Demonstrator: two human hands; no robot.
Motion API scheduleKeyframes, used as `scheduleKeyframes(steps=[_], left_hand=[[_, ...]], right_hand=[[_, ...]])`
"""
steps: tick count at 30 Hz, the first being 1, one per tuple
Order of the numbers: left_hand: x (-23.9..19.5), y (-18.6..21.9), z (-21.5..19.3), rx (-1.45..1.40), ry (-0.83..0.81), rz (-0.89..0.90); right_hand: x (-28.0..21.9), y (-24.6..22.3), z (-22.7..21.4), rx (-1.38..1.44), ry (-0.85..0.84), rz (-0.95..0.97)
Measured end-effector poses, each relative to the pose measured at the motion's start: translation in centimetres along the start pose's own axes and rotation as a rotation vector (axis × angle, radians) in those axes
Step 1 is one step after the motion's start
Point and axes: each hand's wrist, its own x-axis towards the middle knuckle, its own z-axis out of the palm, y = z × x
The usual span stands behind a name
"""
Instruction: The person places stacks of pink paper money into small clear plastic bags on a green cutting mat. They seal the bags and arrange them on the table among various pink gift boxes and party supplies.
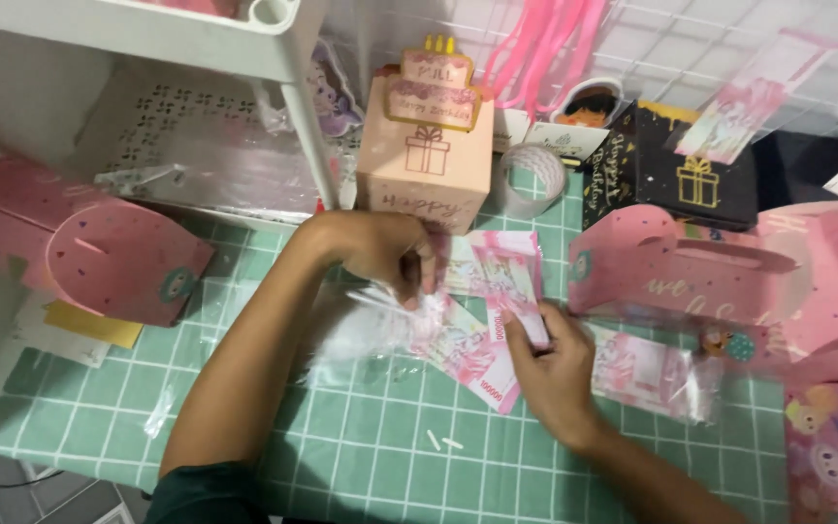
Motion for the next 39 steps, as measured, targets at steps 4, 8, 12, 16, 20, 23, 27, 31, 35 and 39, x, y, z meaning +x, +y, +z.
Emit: scheduleKeyframes(steps=[4, 8, 12, 16, 20, 23, 27, 31, 35, 39], left_hand=[[0.5, -0.4, 0.0, -0.036, -0.040, -0.066], [0.3, -0.2, -0.3, -0.119, -0.040, -0.070], [-0.2, 0.7, -0.4, -0.006, -0.046, -0.119], [-0.1, 0.4, -0.4, 0.132, -0.035, -0.105], [0.4, 0.1, -0.2, -0.038, -0.022, -0.133], [0.0, 0.4, -0.2, -0.089, 0.003, -0.130], [-0.2, 0.9, 0.1, -0.048, 0.024, -0.143], [-0.6, 1.1, 0.3, -0.010, 0.033, -0.184], [0.5, -1.1, 0.1, -0.128, 0.055, -0.007], [1.5, -1.3, -0.2, 0.019, 0.069, 0.036]], right_hand=[[0.4, -1.0, -0.9, 0.008, -0.109, 0.101], [0.6, -1.3, -0.8, -0.060, -0.067, -0.093], [0.3, -1.5, -0.7, -0.040, -0.073, -0.133], [0.3, -1.6, -0.9, 0.040, -0.071, -0.077], [0.4, -1.8, -1.0, 0.051, -0.037, -0.129], [0.3, -1.6, -0.8, 0.094, -0.061, -0.019], [0.0, -1.4, -0.9, 0.049, -0.100, 0.142], [0.0, -2.0, -0.9, 0.001, -0.122, 0.182], [0.0, -1.1, -0.3, 0.031, -0.035, 0.137], [1.0, -0.5, -0.4, -0.109, -0.123, 0.264]])
